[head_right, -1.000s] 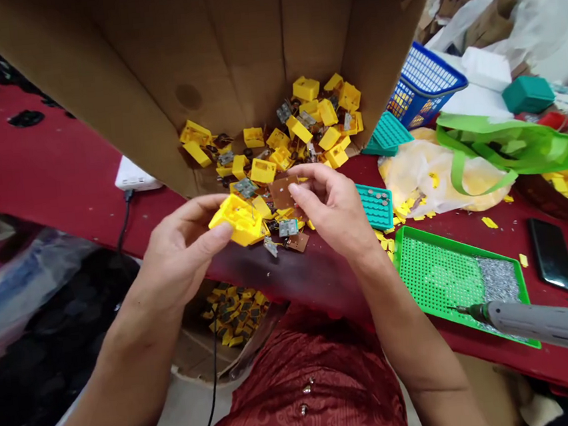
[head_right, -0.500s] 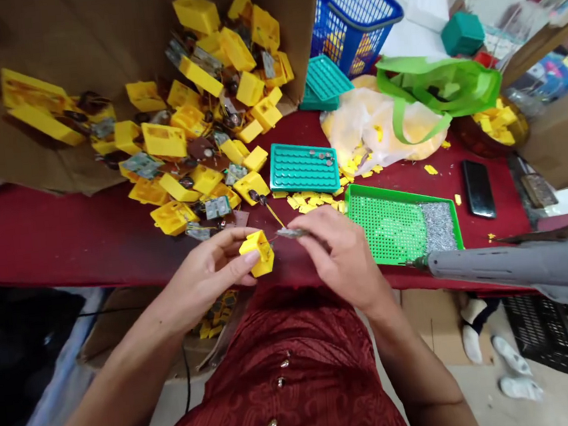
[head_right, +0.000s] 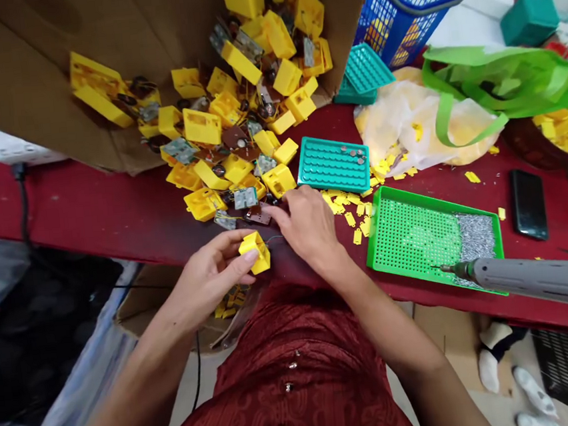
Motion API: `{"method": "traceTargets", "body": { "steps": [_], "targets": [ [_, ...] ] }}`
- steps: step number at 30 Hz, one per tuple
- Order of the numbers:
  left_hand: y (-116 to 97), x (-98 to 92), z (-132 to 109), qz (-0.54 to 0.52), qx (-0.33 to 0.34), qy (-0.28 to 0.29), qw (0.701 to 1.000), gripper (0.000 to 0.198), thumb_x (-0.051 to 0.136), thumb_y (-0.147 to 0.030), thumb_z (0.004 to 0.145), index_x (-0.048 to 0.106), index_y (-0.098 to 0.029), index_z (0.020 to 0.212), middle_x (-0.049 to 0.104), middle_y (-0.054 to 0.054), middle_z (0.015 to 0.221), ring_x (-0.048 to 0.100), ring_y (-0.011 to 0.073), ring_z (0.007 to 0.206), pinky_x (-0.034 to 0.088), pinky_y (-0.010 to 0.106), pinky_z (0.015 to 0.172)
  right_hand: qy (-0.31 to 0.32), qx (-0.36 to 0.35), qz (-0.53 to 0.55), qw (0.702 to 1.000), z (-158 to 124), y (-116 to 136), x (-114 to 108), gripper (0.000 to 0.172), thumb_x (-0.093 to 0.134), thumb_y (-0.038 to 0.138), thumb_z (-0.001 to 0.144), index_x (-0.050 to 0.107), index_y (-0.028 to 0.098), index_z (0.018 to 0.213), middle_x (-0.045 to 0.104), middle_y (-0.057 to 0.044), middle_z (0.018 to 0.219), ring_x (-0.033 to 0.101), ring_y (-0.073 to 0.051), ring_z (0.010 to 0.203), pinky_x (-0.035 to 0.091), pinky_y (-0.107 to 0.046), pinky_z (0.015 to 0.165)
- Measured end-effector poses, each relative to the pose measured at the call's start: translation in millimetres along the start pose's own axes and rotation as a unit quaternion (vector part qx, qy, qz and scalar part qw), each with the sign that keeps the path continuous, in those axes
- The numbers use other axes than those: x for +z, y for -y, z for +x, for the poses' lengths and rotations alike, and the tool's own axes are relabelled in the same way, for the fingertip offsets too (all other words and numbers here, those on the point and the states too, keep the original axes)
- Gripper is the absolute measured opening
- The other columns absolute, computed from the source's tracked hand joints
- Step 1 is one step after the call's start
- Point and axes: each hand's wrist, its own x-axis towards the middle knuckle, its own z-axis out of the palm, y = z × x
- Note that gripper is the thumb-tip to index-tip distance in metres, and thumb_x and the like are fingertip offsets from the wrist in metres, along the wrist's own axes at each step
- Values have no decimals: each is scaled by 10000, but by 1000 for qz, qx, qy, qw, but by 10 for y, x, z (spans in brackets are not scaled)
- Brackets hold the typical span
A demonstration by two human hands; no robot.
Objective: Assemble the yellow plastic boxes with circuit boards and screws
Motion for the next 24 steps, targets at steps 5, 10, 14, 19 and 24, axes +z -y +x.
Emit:
{"method": "traceTargets", "body": {
  "steps": [5, 10, 14, 19, 24],
  "targets": [
    [-13, -37, -38, -48, -30, 23, 998, 609, 817, -526, 683, 620, -143, 1115, 686, 73, 985, 671, 191, 841, 568, 240, 587, -1, 16, 18, 1000, 44, 62, 65, 150, 622, 209, 916, 706, 149, 807, 704, -66, 847, 612, -179, 821, 446, -327, 803],
    [7, -60, -68, -157, -79, 76, 982, 543, 808, -503, 727, 648, -153, 1111, 723, 70, 937, 722, 185, 757, 569, 221, 572, -34, 55, 174, 983, -104, -40, -211, 117, 641, 239, 861, 663, 183, 762, 683, -8, 790, 590, -130, 749, 445, -303, 744],
    [6, -12, -64, -172, -101, 111, 973, 509, 808, -488, 748, 668, -158, 1108, 734, 73, 941, 744, 188, 741, 578, 218, 575, 29, 167, 327, 930, -187, -99, -317, 148, 626, 290, 832, 602, 179, 737, 653, 7, 677, 576, -94, 619, 456, -262, 617],
    [-10, 82, -51, -159, -98, 118, 975, 521, 832, -479, 728, 680, -156, 1107, 732, 77, 933, 747, 192, 750, 576, 211, 567, 84, 248, 455, 851, -215, -166, -280, 177, 679, 298, 751, 579, 170, 680, 678, -3, 628, 594, -70, 517, 496, -219, 541],
    [-25, 143, -54, -160, -95, 102, 977, 538, 853, -458, 709, 676, -148, 1112, 741, 85, 929, 752, 198, 742, 580, 209, 551, 93, 255, 485, 831, -232, -217, -282, 218, 734, 334, 716, 601, 162, 698, 688, -11, 639, 618, -83, 516, 516, -209, 501]
  ]
}}
